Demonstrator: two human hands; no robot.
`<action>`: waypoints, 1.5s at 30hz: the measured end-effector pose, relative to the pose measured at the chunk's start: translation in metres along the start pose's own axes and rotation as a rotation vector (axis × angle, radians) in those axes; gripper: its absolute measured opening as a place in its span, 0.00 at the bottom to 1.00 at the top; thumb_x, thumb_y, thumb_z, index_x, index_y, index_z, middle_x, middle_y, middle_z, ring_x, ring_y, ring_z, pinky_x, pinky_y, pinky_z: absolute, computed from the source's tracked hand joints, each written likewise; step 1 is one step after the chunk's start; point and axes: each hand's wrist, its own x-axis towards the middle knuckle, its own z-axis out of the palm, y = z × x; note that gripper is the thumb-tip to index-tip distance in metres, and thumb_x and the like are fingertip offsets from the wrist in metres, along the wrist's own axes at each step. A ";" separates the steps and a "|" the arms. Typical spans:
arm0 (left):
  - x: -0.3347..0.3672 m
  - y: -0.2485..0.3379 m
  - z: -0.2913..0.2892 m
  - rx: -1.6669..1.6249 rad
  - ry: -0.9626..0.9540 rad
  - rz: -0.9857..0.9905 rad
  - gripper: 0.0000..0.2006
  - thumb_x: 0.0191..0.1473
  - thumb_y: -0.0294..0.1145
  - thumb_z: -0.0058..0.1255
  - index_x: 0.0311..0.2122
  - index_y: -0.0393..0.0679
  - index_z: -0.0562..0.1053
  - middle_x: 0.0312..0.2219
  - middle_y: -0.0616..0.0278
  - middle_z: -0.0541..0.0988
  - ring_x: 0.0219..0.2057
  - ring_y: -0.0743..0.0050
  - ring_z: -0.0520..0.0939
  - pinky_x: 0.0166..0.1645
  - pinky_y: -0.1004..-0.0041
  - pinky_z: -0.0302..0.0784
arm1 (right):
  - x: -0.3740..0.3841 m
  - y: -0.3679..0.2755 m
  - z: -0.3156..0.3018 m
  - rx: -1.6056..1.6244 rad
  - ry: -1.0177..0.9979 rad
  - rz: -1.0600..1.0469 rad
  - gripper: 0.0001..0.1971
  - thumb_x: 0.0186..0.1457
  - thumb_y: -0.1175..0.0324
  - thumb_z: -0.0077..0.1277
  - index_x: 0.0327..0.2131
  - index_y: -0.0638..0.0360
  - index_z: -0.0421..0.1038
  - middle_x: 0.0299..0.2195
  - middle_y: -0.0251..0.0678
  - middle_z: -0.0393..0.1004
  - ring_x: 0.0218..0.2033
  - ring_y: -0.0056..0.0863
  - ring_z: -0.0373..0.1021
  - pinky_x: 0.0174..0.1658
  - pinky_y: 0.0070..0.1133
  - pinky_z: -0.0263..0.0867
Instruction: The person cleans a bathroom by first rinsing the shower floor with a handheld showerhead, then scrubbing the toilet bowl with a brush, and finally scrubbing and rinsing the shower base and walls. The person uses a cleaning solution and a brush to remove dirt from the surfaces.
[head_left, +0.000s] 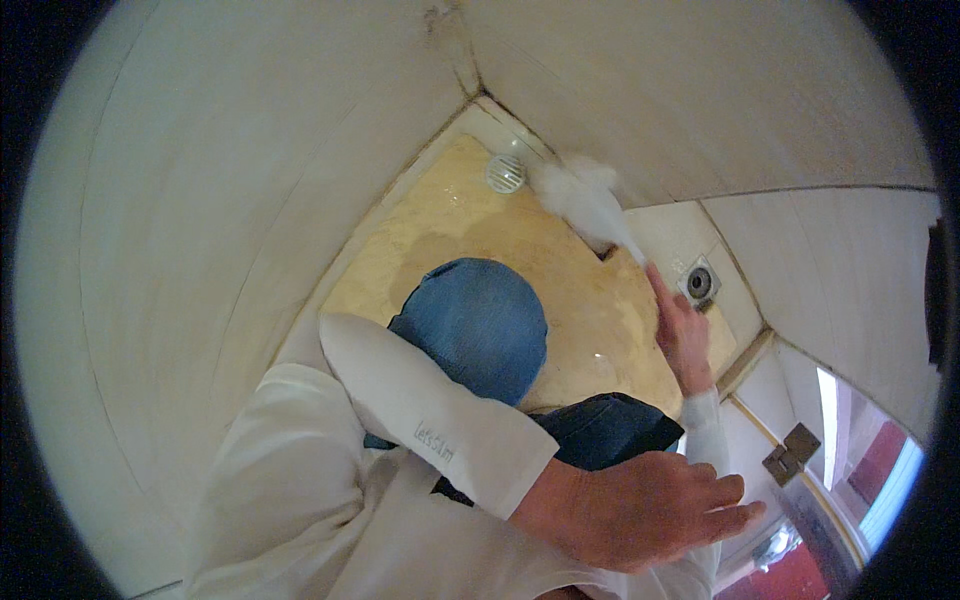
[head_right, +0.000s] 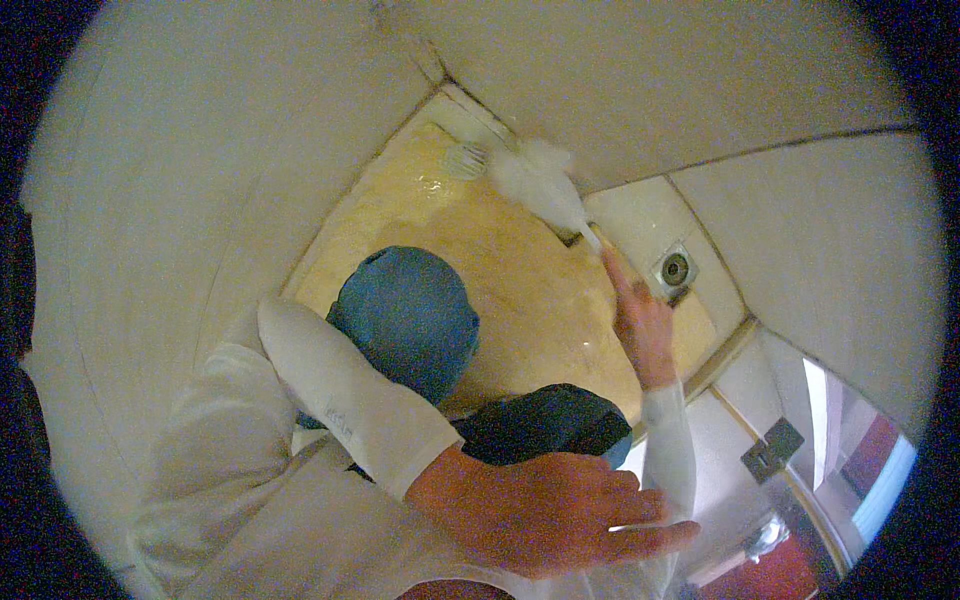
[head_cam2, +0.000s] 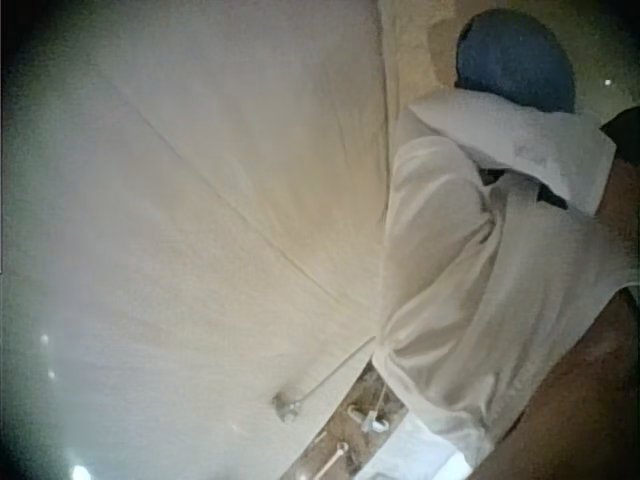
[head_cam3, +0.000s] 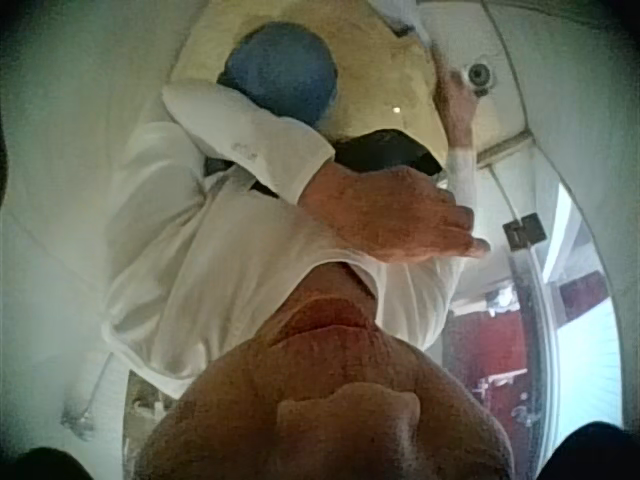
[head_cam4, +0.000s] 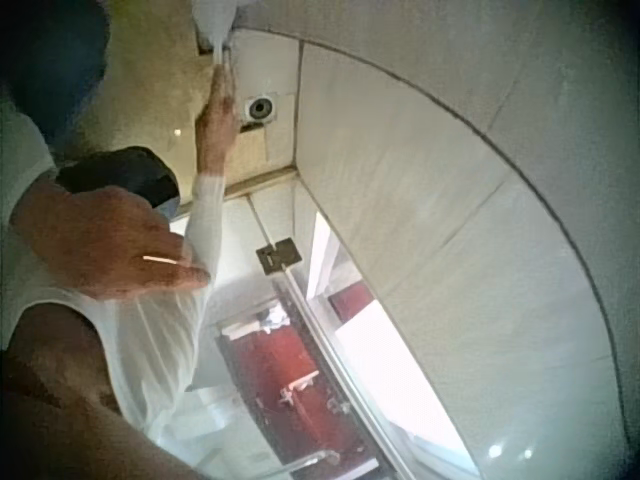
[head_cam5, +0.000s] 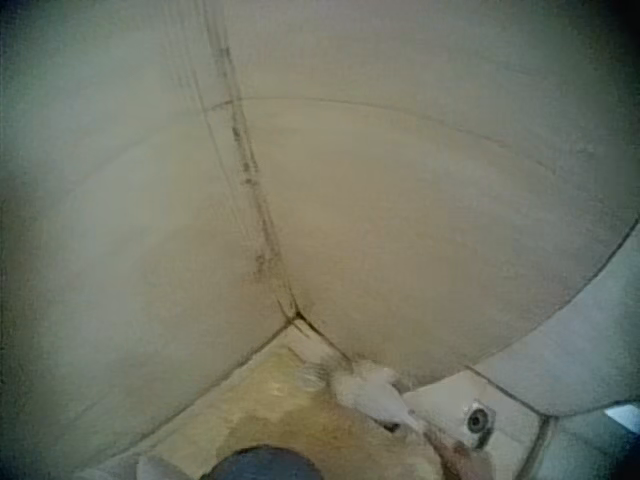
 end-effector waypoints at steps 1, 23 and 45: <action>-0.002 0.001 -0.003 0.017 0.015 -0.014 0.29 0.49 0.34 0.38 0.57 0.37 0.56 0.37 0.56 0.71 0.32 0.65 0.76 0.32 0.70 0.74 | 0.034 -0.015 0.011 -0.007 0.061 -0.048 0.38 0.48 0.74 0.47 0.61 0.32 0.48 0.24 0.40 0.70 0.19 0.39 0.70 0.22 0.33 0.67; 0.001 -0.007 -0.039 -0.078 0.079 -0.123 0.21 0.50 0.32 0.47 0.50 0.39 0.65 0.30 0.60 0.70 0.29 0.69 0.73 0.28 0.72 0.70 | -0.004 0.008 0.075 0.177 -0.191 0.119 0.34 0.52 0.74 0.45 0.61 0.37 0.47 0.24 0.47 0.72 0.20 0.41 0.70 0.22 0.37 0.65; 0.014 -0.033 -0.010 -0.019 0.068 -0.112 0.26 0.42 0.27 0.49 0.50 0.31 0.62 0.31 0.54 0.69 0.25 0.65 0.74 0.25 0.71 0.71 | 0.018 0.079 -0.008 -0.093 -0.293 0.017 0.32 0.53 0.70 0.43 0.60 0.32 0.49 0.21 0.42 0.73 0.24 0.38 0.73 0.26 0.34 0.69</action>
